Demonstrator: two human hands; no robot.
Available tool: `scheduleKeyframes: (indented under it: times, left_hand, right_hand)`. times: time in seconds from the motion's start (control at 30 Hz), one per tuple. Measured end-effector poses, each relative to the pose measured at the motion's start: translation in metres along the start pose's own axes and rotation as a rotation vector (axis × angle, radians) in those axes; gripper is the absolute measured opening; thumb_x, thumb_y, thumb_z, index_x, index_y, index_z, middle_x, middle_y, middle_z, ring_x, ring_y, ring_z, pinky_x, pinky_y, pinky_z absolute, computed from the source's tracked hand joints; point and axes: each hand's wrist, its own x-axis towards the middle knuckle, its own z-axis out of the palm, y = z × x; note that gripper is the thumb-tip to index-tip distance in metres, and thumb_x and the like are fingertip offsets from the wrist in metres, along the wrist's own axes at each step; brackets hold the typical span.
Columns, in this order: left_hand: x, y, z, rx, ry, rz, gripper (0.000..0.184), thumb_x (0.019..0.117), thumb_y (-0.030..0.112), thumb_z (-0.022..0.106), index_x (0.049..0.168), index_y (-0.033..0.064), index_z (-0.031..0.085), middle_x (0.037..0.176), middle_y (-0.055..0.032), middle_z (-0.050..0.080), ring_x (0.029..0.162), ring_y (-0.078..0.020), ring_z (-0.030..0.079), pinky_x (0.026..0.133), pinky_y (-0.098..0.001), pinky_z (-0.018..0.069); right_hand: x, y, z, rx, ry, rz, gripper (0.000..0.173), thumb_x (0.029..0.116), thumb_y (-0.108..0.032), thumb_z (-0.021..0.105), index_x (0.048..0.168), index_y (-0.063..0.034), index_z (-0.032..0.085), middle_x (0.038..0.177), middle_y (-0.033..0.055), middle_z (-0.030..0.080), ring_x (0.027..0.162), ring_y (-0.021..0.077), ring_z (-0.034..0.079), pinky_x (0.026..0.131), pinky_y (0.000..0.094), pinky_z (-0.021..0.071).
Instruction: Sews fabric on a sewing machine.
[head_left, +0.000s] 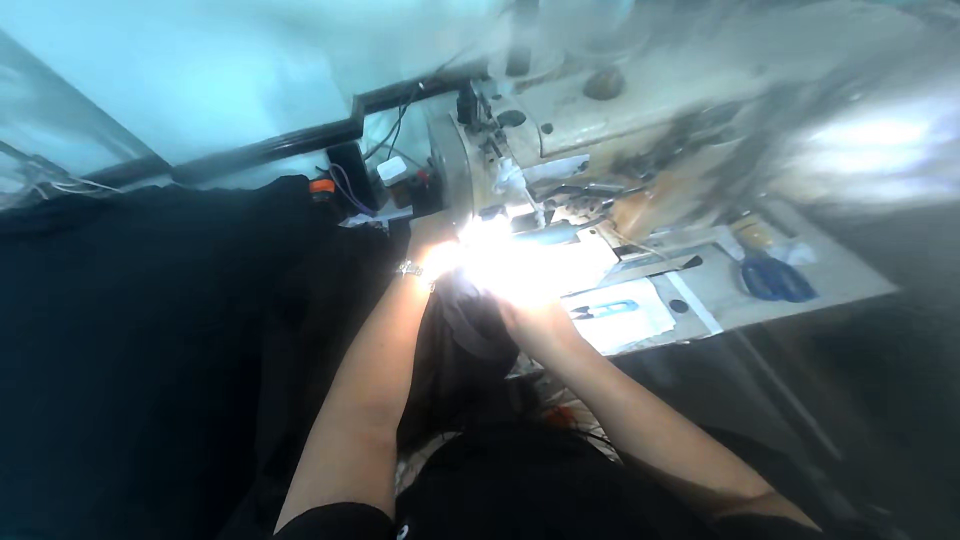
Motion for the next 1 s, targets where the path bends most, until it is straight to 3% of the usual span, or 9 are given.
scheduleKeyframes:
  times: [0.17,0.27,0.37,0.43,0.53,0.6,0.8,0.93,1.0]
  left_hand:
    - [0.009,-0.024,0.016,0.065,0.063,0.118,0.031,0.0894,0.020,0.074,0.113,0.0001,0.071,0.113,-0.0203,0.071,0.112,-0.0329,0.067,0.098,-0.0531,0.0511]
    - [0.001,-0.007,0.007,0.027,0.015,-0.001,0.035,0.0926,0.023,0.073,0.119,0.0004,0.069,0.121,-0.0190,0.068,0.118,-0.0301,0.063,0.104,-0.0484,0.0465]
    - [-0.003,0.000,0.001,0.016,-0.001,-0.038,0.035,0.0942,0.027,0.072,0.120,0.0034,0.069,0.121,-0.0157,0.069,0.117,-0.0249,0.063,0.103,-0.0432,0.0467]
    - [0.000,-0.010,0.008,0.021,0.031,0.013,0.033,0.0915,0.023,0.074,0.114,-0.0008,0.071,0.118,-0.0197,0.070,0.115,-0.0295,0.064,0.102,-0.0474,0.0488]
    - [-0.001,-0.005,0.004,-0.010,-0.004,-0.044,0.037,0.0920,0.025,0.074,0.120,0.0004,0.068,0.123,-0.0178,0.068,0.119,-0.0277,0.061,0.106,-0.0448,0.0455]
    - [0.002,-0.013,0.011,0.040,0.040,0.027,0.034,0.0916,0.023,0.074,0.115,-0.0014,0.071,0.119,-0.0204,0.069,0.117,-0.0318,0.064,0.104,-0.0487,0.0479]
    - [-0.002,0.004,-0.001,0.005,-0.036,-0.118,0.045,0.0907,0.024,0.075,0.126,-0.0017,0.065,0.130,-0.0205,0.065,0.126,-0.0310,0.058,0.110,-0.0470,0.0427]
    - [-0.004,0.006,0.000,-0.062,-0.003,-0.137,0.045,0.0927,0.025,0.075,0.128,0.0000,0.064,0.129,-0.0174,0.065,0.122,-0.0249,0.059,0.107,-0.0401,0.0447]
    - [-0.004,0.006,0.000,-0.033,-0.007,-0.119,0.043,0.0930,0.028,0.074,0.127,0.0025,0.065,0.128,-0.0163,0.066,0.122,-0.0246,0.060,0.106,-0.0417,0.0448]
  right_hand:
    - [-0.001,0.001,0.002,-0.001,0.041,-0.021,0.020,0.1020,-0.013,0.057,0.105,-0.0067,0.076,0.088,0.0137,0.074,0.085,0.0314,0.074,0.074,0.0520,0.0604]
    - [-0.003,-0.001,0.000,-0.007,0.047,-0.021,0.020,0.1018,-0.014,0.058,0.103,-0.0066,0.077,0.086,0.0134,0.074,0.083,0.0307,0.074,0.073,0.0511,0.0607]
    - [-0.003,-0.002,-0.002,0.001,0.018,0.000,0.022,0.1030,-0.015,0.056,0.106,-0.0069,0.077,0.087,0.0133,0.074,0.084,0.0306,0.074,0.074,0.0511,0.0607]
    - [-0.003,-0.004,-0.004,0.003,-0.031,0.030,0.024,0.1040,-0.015,0.055,0.110,-0.0073,0.077,0.090,0.0145,0.075,0.086,0.0323,0.074,0.075,0.0523,0.0603]
    - [-0.004,-0.002,-0.003,0.001,-0.005,0.005,0.023,0.1027,-0.014,0.056,0.108,-0.0076,0.077,0.088,0.0136,0.075,0.085,0.0315,0.075,0.075,0.0512,0.0608]
    - [-0.004,-0.001,-0.002,0.010,0.013,-0.004,0.023,0.1027,-0.014,0.056,0.106,-0.0072,0.077,0.086,0.0130,0.074,0.083,0.0303,0.074,0.074,0.0503,0.0605]
    - [-0.005,-0.001,-0.001,-0.002,0.039,-0.015,0.021,0.1013,-0.012,0.057,0.106,-0.0067,0.077,0.085,0.0139,0.074,0.082,0.0316,0.074,0.071,0.0508,0.0605]
    - [-0.005,-0.001,-0.001,-0.009,0.031,-0.007,0.021,0.1018,-0.013,0.057,0.105,-0.0069,0.077,0.086,0.0139,0.074,0.083,0.0316,0.074,0.072,0.0508,0.0608]
    - [-0.005,0.000,0.000,-0.004,0.050,-0.017,0.021,0.1010,-0.012,0.058,0.105,-0.0070,0.077,0.086,0.0135,0.074,0.082,0.0307,0.074,0.072,0.0497,0.0612]
